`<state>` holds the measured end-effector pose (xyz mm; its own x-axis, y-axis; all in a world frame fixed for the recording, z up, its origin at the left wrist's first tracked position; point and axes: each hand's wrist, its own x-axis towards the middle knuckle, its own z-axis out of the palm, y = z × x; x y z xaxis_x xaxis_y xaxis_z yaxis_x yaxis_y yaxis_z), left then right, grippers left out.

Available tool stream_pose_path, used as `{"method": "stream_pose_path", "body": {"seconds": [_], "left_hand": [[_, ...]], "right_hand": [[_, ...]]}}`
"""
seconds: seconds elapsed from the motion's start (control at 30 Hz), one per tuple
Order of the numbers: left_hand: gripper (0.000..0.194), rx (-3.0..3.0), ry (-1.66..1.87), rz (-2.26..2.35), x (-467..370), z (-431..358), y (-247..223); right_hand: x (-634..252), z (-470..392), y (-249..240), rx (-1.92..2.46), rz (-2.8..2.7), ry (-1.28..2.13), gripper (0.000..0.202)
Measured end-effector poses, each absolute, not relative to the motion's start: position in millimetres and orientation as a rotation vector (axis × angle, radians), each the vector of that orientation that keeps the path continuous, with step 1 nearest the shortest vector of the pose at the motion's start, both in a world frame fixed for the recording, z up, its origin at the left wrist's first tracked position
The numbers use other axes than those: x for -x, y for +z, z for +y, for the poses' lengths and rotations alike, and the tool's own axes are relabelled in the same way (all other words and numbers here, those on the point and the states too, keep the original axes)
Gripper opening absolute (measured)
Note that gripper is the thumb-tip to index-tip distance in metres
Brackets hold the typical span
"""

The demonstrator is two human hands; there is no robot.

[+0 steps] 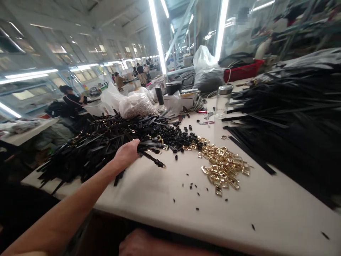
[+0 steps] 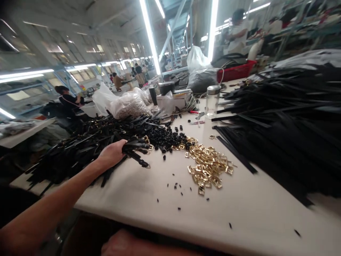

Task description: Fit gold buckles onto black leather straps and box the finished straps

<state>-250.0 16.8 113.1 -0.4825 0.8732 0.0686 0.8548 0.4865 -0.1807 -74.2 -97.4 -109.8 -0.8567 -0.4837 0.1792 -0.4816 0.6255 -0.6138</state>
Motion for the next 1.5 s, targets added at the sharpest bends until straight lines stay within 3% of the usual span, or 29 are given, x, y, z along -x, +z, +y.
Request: {"method": "stream_pose_path", "body": {"seconds": [0.13,0.27,0.33,0.47,0.53,0.9,1.1,1.33,1.5], "left_hand": [[0.018,1.676,0.267,-2.717,231.3,-4.9,55.7],[0.028,1.792,0.278,-2.805,234.2,-16.7,48.1],[0.046,1.842,0.377,-2.841,236.8,-14.8,56.7],[0.108,1.828,0.421,-2.859,233.1,-6.8,64.7],[0.118,1.835,0.349,-2.853,228.3,-3.2,60.0],[0.071,1.684,-0.095,-2.914,211.2,1.7,43.8],[0.091,1.729,-0.003,-2.955,212.1,-9.5,46.2],[0.044,1.627,0.244,-3.044,218.8,-3.7,46.9],[0.024,1.636,0.336,-2.961,213.3,0.8,51.5]], "right_hand": [[78.9,-98.4,-108.6,0.915,2.85,-0.967,0.024],[78.2,-95.4,-102.2,0.969,2.92,-0.941,0.029],[78.6,-95.3,-100.3,0.962,2.901,-0.929,0.029],[81.7,-97.7,-100.7,0.965,2.866,-0.902,0.028],[82.8,-98.2,-101.2,0.955,2.868,-0.887,0.029],[83.0,-96.2,-98.3,0.956,2.859,-0.891,0.024],[83.2,-96.3,-97.6,0.962,2.879,-0.904,0.025],[82.8,-95.2,-94.9,0.97,2.857,-0.861,0.025],[83.4,-96.8,-100.1,0.956,2.886,-0.903,0.021]]}}
